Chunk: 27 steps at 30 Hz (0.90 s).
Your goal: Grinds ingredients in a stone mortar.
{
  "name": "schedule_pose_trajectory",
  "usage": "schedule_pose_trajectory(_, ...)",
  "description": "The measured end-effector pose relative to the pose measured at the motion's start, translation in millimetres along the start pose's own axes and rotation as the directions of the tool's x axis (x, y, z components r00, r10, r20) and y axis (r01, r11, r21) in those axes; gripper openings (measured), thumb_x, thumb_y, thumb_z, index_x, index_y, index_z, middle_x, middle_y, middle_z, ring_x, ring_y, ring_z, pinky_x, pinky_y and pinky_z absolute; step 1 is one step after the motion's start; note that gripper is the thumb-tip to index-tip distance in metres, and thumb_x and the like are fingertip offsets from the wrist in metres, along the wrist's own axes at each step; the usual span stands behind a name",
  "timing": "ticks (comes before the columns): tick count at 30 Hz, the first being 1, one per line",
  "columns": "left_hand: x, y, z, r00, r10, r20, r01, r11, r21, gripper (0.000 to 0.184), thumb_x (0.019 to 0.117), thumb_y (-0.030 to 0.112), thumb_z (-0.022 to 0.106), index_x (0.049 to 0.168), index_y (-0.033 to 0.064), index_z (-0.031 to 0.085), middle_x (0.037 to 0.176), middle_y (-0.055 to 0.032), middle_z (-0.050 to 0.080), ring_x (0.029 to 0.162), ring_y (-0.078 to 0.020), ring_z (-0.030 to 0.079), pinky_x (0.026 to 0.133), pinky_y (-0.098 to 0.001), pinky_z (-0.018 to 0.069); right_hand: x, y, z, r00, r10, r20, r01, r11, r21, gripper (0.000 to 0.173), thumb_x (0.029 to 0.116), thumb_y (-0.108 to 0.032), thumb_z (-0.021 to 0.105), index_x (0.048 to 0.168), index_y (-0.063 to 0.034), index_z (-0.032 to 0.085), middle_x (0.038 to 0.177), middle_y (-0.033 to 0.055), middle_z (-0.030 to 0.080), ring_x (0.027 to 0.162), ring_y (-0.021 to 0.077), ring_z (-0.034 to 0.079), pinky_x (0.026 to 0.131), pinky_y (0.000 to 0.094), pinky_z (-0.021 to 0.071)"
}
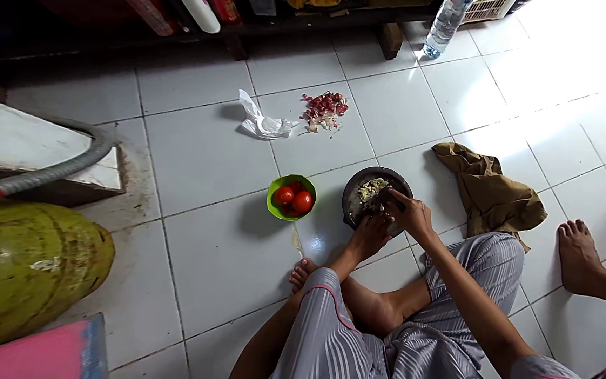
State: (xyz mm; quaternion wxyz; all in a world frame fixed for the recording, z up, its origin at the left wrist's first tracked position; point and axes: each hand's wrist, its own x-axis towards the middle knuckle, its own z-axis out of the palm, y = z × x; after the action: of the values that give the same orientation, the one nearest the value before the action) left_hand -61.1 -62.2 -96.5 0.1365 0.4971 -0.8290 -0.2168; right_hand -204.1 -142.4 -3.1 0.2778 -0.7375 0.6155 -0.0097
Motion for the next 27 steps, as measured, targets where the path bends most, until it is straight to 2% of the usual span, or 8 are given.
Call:
schedule_pose_trajectory(5,2.7,1.0,1.0,1.0,-0.003,0.0,0.003,0.999,-0.046,0.049,0.1052,0.029,0.049,0.147,0.0025,0.052,0.151,-0.0138,0.053,0.133,-0.035,0.055,0.11,-0.0546,0.0381,0.9,11.2,-13.4,0.998,0.067,-0.018,-0.067,0.998,0.0,0.042,0.1056,-0.034,0.058,0.147,-0.0231,0.06,0.105,0.023,0.075,0.1,0.0446,0.07,0.088,0.0618,0.0507)
schedule_pose_trajectory(10,1.8,0.2,0.4,1.0,0.004,0.008,-0.004,0.999,-0.047,0.049,0.1055,0.028,0.048,0.148,0.0033,0.051,0.153,-0.0138,0.051,0.136,-0.0352,0.053,0.111,-0.0556,0.0374,-3.1,9.5,-13.8,0.993,0.098,-0.064,-0.095,0.995,0.041,0.042,0.1062,-0.033,0.057,0.147,-0.0221,0.06,0.106,0.0225,0.075,0.101,0.044,0.07,0.089,0.0607,0.0508)
schedule_pose_trajectory(16,1.1,0.2,3.5,0.995,0.018,-0.094,-0.02,1.0,-0.018,0.048,0.1027,0.028,0.053,0.142,0.0015,0.057,0.143,-0.016,0.06,0.127,-0.0384,0.06,0.107,-0.0567,0.042,4.9,2.0,1.0,0.99,0.119,0.078,-0.125,0.989,0.079,0.045,0.1074,-0.035,0.054,0.149,-0.0201,0.056,0.113,0.0225,0.073,0.107,0.0432,0.069,0.093,0.0601,0.0499)
schedule_pose_trajectory(20,-0.6,2.1,1.1,0.999,0.007,-0.038,-0.008,1.0,-0.027,0.05,0.1062,0.03,0.045,0.145,-0.0003,0.053,0.15,-0.0167,0.053,0.136,-0.038,0.053,0.111,-0.0567,0.0377,7.8,-9.2,-5.7,0.991,0.085,0.104,-0.089,0.996,0.03,0.044,0.1071,-0.036,0.055,0.149,-0.0215,0.057,0.11,0.0221,0.074,0.106,0.0435,0.069,0.092,0.0609,0.0493)
schedule_pose_trajectory(23,-0.7,-2.9,2.1,0.997,0.036,-0.075,-0.04,0.998,-0.046,0.051,0.1041,0.029,0.05,0.145,-0.0016,0.052,0.149,-0.0172,0.054,0.135,-0.0371,0.055,0.111,-0.0573,0.0383,4.5,-14.1,-12.0,0.997,0.07,-0.03,-0.068,0.996,0.063,0.044,0.1073,-0.034,0.055,0.149,-0.0217,0.057,0.104,0.0234,0.074,0.1,0.0446,0.07,0.088,0.0614,0.0504)
schedule_pose_trajectory(26,-4.3,-4.1,1.0,0.994,0.064,-0.091,-0.071,0.994,-0.08,0.064,0.0969,0.037,0.063,0.144,-0.0049,0.052,0.146,-0.0208,0.056,0.131,-0.0385,0.057,0.109,-0.0582,0.0382,-8.8,-16.1,2.5,0.964,-0.022,-0.265,0.06,0.989,0.136,0.044,0.1058,-0.026,0.057,0.149,-0.0145,0.057,0.092,0.0252,0.071,0.083,0.0449,0.069,0.076,0.0595,0.0534)
schedule_pose_trajectory(27,-5.7,-4.1,0.9,0.994,0.074,-0.076,-0.079,0.995,-0.056,0.067,0.0952,0.04,0.065,0.141,-0.006,0.053,0.144,-0.0221,0.057,0.131,-0.0396,0.057,0.109,-0.0591,0.0385,-11.2,-14.3,13.2,0.959,-0.054,-0.278,0.093,0.987,0.13,0.045,0.1055,-0.025,0.057,0.149,-0.0122,0.057,0.092,0.0259,0.071,0.081,0.0449,0.069,0.074,0.0594,0.0549)
